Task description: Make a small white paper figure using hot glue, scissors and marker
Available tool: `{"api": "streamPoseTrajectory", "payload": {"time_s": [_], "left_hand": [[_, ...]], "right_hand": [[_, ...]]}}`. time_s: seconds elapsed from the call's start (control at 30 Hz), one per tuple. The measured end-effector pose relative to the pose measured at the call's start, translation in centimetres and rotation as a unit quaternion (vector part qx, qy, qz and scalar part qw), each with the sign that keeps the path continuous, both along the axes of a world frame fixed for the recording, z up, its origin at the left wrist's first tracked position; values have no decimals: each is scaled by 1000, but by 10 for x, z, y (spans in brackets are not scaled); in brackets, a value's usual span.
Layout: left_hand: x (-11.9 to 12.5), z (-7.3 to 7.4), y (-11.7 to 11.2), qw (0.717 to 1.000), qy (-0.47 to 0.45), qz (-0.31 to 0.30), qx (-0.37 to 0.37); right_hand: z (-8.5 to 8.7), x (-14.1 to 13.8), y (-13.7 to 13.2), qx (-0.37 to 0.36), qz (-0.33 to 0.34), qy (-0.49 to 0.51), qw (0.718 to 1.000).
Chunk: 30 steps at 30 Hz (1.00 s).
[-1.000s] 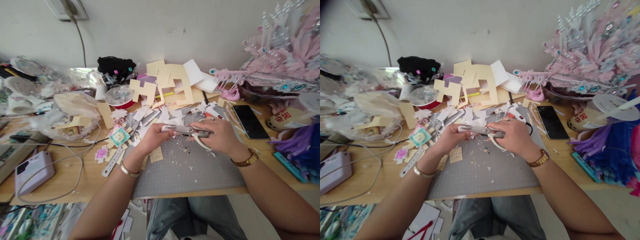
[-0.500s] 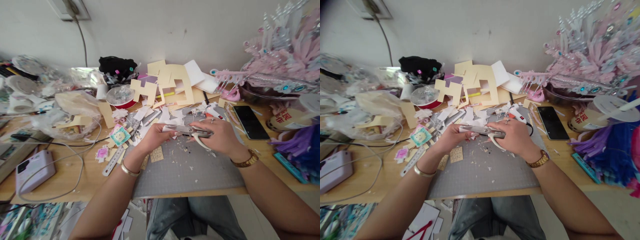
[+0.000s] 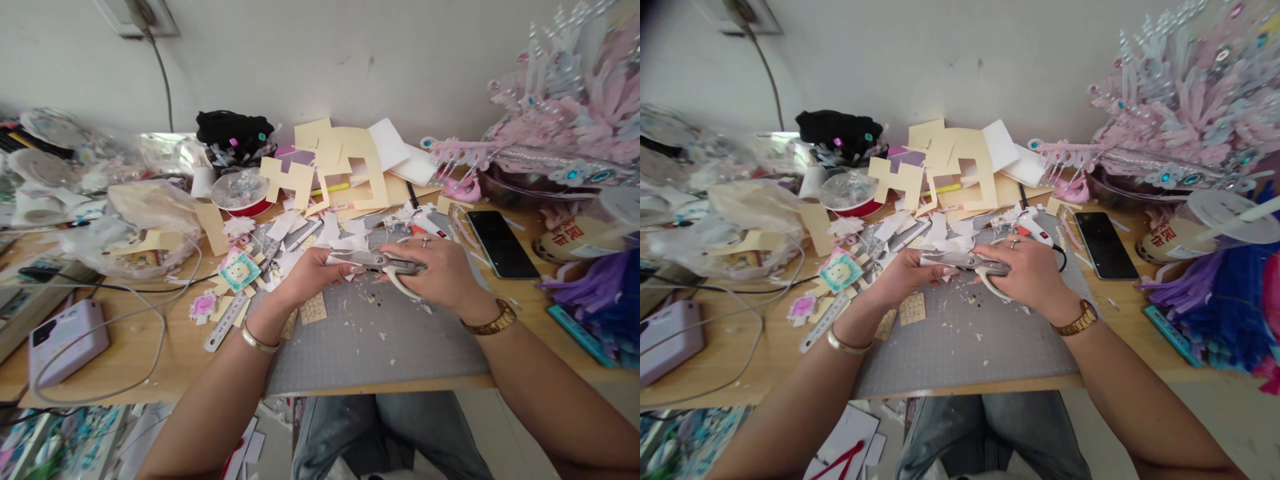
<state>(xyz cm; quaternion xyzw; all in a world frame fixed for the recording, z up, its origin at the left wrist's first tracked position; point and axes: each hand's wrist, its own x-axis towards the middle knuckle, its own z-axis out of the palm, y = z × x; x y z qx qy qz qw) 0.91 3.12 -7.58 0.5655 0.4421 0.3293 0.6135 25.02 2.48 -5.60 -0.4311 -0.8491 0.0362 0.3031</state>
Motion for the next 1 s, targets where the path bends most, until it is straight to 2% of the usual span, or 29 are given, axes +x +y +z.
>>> {"api": "streamPoseTrajectory", "payload": {"time_s": [0.47,0.63,0.7,0.8,0.9,1.0], "left_hand": [[0,2,1,1000,1,-8,-17],[-1,-1,1,1000,-4,-3,-16],[0,-1,3,1000,-11,6,27],[2,-1,5,987,-26,29,156],[3,-1,6,961,-51,54,268],[4,2,4,949,-43,83,300]], "right_hand": [[1,2,0,-2,-4,-5,1000],[3,-1,-2,-38,-29,64,997],[4,-2,-2,-68,-57,98,991],[4,-2,1,-93,-105,143,980],[3,-1,3,-74,-159,165,971],[3,0,5,-42,-193,175,964]]}}
